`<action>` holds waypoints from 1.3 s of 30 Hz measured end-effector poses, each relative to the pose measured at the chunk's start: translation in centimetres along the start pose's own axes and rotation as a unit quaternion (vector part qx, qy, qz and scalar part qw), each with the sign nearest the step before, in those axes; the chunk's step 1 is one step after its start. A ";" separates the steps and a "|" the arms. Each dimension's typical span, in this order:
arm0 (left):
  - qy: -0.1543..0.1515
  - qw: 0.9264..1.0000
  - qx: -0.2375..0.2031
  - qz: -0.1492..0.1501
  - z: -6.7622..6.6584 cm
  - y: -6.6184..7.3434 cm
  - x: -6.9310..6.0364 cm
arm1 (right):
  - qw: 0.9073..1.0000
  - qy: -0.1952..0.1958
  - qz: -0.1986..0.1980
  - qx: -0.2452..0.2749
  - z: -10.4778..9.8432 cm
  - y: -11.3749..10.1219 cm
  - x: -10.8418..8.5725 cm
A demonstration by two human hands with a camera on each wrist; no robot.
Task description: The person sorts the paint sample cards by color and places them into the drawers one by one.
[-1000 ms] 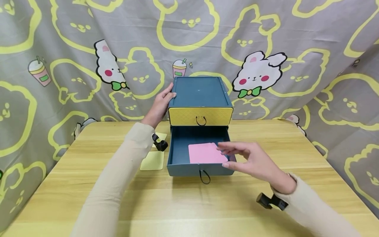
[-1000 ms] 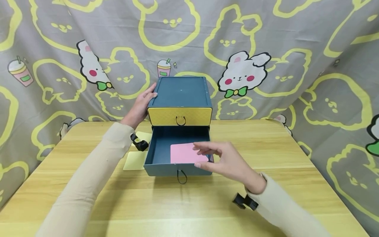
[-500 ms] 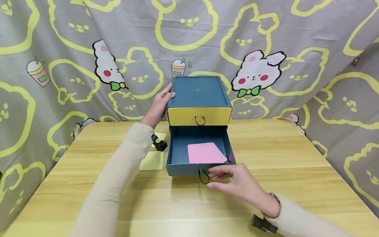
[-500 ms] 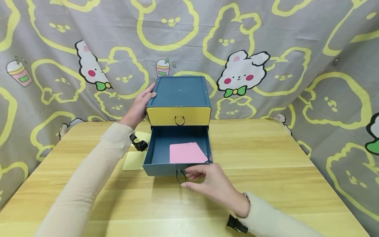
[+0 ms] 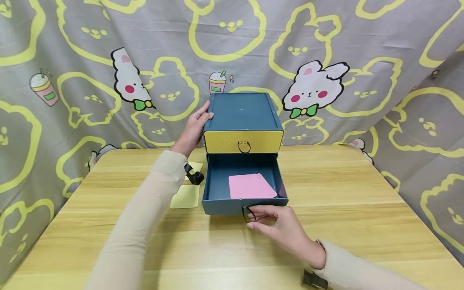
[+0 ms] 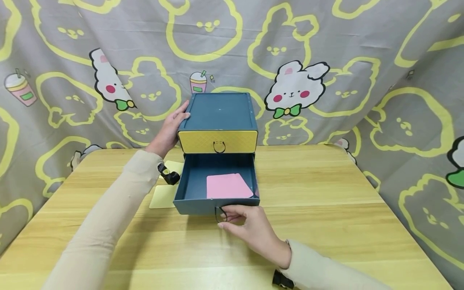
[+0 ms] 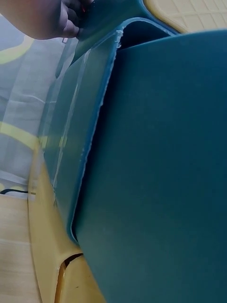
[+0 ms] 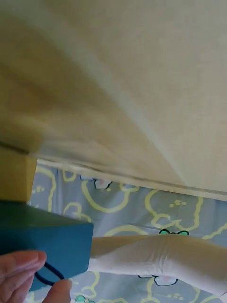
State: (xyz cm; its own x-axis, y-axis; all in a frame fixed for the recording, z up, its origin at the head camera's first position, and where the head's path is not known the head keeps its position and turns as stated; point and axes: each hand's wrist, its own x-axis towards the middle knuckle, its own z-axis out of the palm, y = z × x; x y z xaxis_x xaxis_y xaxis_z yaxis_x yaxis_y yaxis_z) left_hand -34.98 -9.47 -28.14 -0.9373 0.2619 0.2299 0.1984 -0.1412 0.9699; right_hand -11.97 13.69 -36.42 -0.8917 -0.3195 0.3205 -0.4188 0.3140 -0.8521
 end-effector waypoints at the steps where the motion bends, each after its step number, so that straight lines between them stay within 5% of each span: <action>1: -0.001 1.000 -0.002 0.000 0.0 0.0 0.0 | 1.000 0.000 0.003 0.005 0.0 0.1 0.0; 9: -0.005 1.000 -0.011 -0.005 0.0 0.1 -0.1 | 0.999 0.010 0.033 0.023 -0.2 1.1 1.3; 27: 0.000 1.000 -0.010 -0.010 0.2 0.1 -0.1 | 0.998 0.057 0.037 0.021 -0.9 4.5 8.5; 39: 0.008 1.000 -0.005 -0.005 0.1 0.0 0.1 | 0.996 0.080 0.029 0.027 -1.8 5.1 9.8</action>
State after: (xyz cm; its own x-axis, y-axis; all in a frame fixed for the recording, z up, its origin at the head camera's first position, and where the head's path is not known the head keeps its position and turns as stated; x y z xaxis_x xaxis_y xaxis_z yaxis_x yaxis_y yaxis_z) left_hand -35.06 -9.37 -28.10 -0.9438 0.2480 0.2187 0.1863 -0.1475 0.9714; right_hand -23.11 13.78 -36.87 -0.9320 -0.1542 0.3279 -0.3594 0.2782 -0.8908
